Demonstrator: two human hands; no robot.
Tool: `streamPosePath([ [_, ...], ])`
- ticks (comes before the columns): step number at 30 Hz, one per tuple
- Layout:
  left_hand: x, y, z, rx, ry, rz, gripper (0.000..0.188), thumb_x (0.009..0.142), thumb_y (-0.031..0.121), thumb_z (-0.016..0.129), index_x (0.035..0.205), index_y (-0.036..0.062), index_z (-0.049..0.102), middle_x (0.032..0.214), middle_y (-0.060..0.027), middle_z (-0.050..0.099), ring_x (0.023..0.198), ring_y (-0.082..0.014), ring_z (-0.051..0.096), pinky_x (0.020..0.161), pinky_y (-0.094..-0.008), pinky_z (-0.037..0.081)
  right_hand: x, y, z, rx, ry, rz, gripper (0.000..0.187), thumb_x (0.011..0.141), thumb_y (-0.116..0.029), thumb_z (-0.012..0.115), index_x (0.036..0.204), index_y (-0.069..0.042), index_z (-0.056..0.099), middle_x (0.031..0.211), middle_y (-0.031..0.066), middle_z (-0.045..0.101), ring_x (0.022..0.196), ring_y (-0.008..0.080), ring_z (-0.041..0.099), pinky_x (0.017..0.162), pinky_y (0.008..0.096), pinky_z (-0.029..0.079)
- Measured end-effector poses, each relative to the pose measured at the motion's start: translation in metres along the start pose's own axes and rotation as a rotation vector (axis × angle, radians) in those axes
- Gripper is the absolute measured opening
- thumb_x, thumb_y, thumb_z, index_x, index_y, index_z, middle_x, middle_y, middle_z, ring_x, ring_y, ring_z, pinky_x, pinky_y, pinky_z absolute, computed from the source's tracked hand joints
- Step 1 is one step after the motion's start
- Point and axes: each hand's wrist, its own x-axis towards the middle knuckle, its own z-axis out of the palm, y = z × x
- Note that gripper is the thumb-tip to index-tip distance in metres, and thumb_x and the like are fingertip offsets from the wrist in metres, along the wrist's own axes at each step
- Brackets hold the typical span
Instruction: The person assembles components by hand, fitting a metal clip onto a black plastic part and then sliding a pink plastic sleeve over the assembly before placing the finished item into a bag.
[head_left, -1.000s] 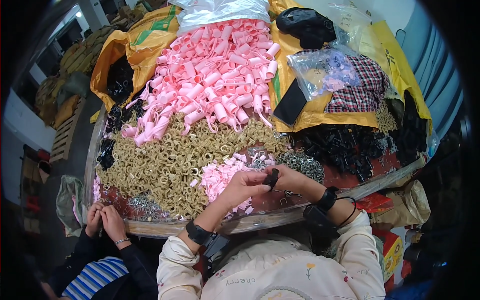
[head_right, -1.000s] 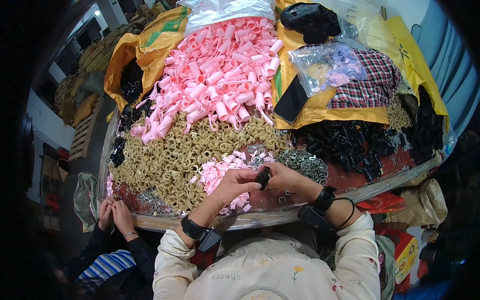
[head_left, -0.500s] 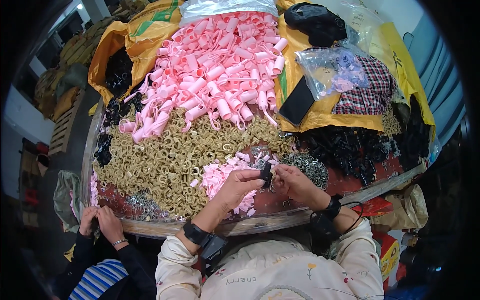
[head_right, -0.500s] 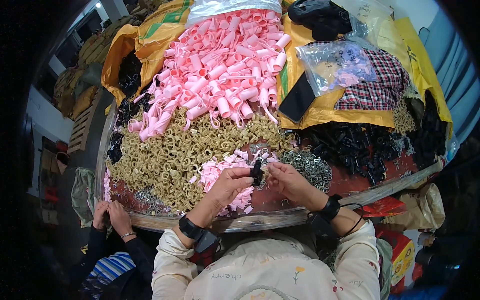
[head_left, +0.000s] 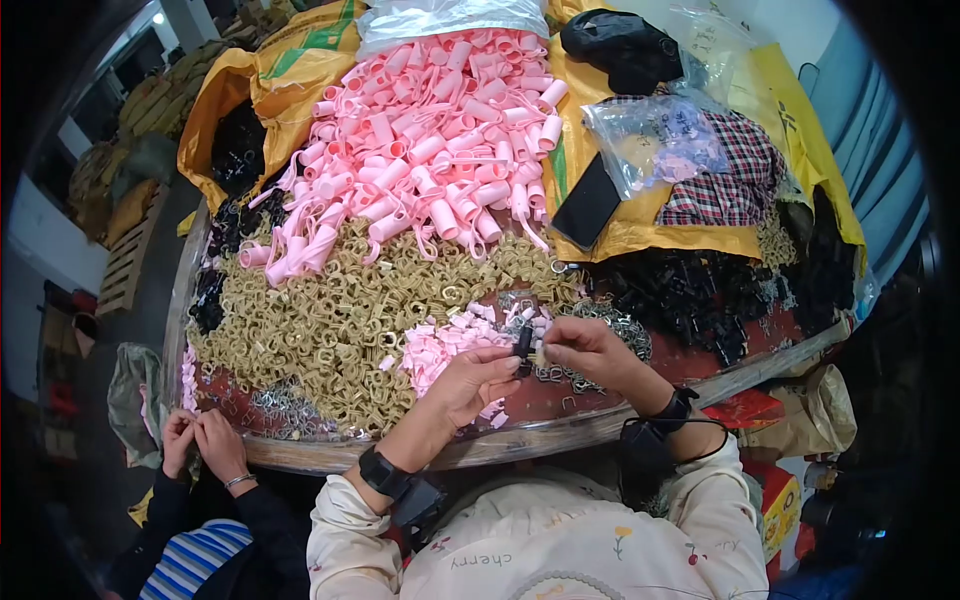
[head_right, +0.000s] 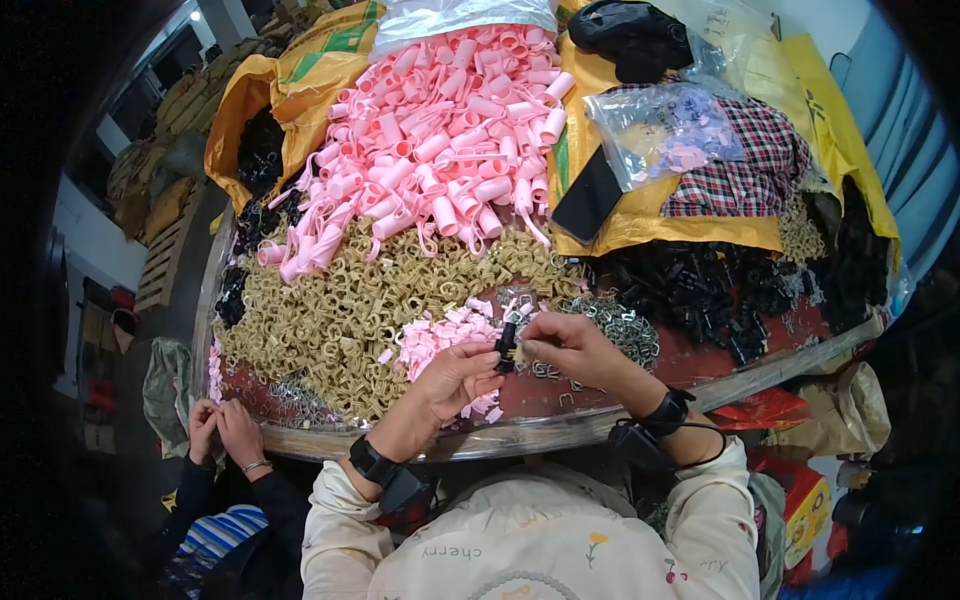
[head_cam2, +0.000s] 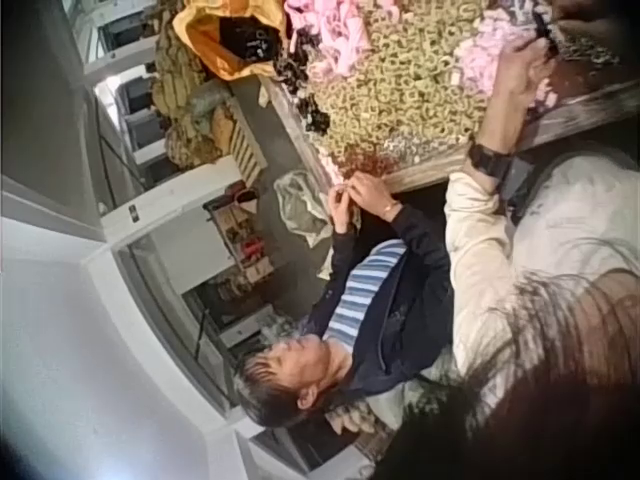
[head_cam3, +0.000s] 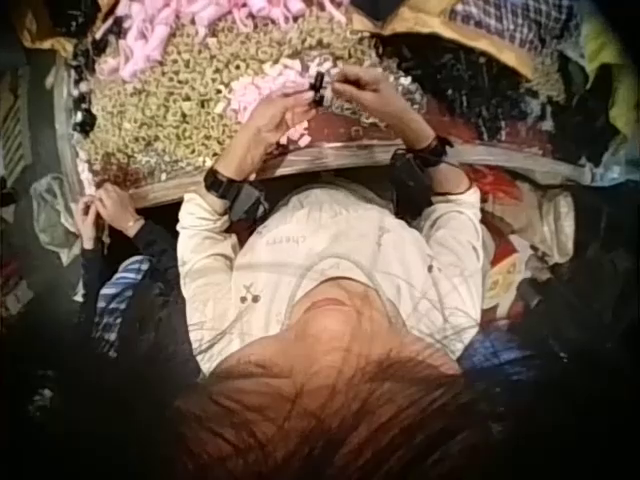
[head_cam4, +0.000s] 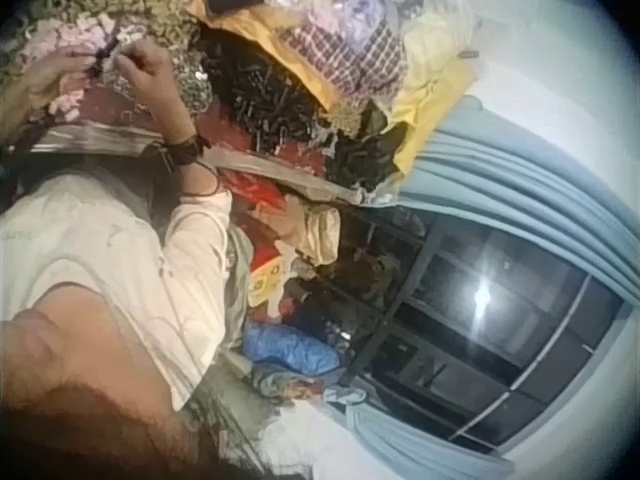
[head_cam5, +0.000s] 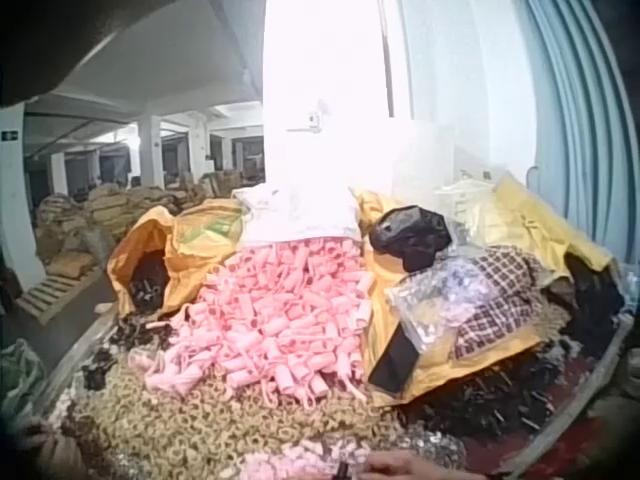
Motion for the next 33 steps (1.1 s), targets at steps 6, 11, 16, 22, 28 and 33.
streamPosePath([
  [6,-0.006,-0.003,0.003,0.022,-0.043,-0.013,0.017,0.076,0.007,0.059,0.092,0.0009,0.056,0.083,-0.0061,0.059,0.069,-0.0127,0.059,0.062,-0.0231,0.052,0.009,-0.012,0.005,-0.433,-0.086,-0.187,0.012,0.08,-0.011,0.055,0.08,0.0,0.053,0.066,0.0021,0.049,0.06,0.0095,0.045,0.055,0.0243,0.038],
  [11,-0.005,-0.009,-0.002,0.007,-0.05,-0.034,0.015,0.076,0.008,0.059,0.089,0.0022,0.056,0.081,-0.0037,0.059,0.07,-0.012,0.058,0.063,-0.0232,0.052,0.007,-0.01,0.008,-0.255,-0.121,-0.062,0.014,0.08,-0.014,0.055,0.081,0.0,0.053,0.065,0.0015,0.049,0.06,0.008,0.043,0.054,0.0241,0.038],
  [16,0.001,-0.016,-0.006,-0.048,-0.079,-0.056,0.012,0.077,0.01,0.059,0.086,0.0029,0.056,0.08,-0.0027,0.059,0.071,-0.0117,0.058,0.063,-0.0231,0.052,0.007,0.0,0.005,-0.068,-0.178,0.034,0.016,0.081,-0.017,0.054,0.08,-0.001,0.054,0.064,-0.0016,0.048,0.06,0.006,0.042,0.054,0.0225,0.036],
  [22,0.007,-0.018,-0.006,-0.066,-0.075,-0.123,0.014,0.078,0.012,0.057,0.088,0.0022,0.055,0.082,-0.0066,0.059,0.072,-0.015,0.059,0.064,-0.0244,0.052,0.007,0.012,0.0,0.141,-0.174,0.218,0.016,0.082,-0.017,0.054,0.078,-0.001,0.053,0.065,-0.0058,0.046,0.06,0.0023,0.038,0.053,0.0187,0.033],
  [28,0.006,-0.015,-0.002,-0.074,-0.154,-0.132,0.014,0.077,0.014,0.059,0.086,0.0042,0.057,0.079,-0.0032,0.06,0.067,-0.0124,0.059,0.062,-0.0226,0.052,0.013,0.003,-0.009,0.09,-0.243,0.15,0.015,0.082,-0.016,0.054,0.078,-0.002,0.053,0.066,-0.0069,0.046,0.061,0.0014,0.037,0.053,0.0177,0.032],
  [33,0.002,-0.014,0.006,-0.091,-0.119,-0.099,0.013,0.077,0.013,0.06,0.085,0.0033,0.057,0.079,-0.004,0.06,0.065,-0.0125,0.059,0.062,-0.0219,0.052,0.01,0.005,-0.007,0.053,-0.203,0.111,0.015,0.082,-0.016,0.054,0.078,-0.002,0.053,0.066,-0.0063,0.046,0.061,0.0019,0.038,0.053,0.0182,0.033],
])
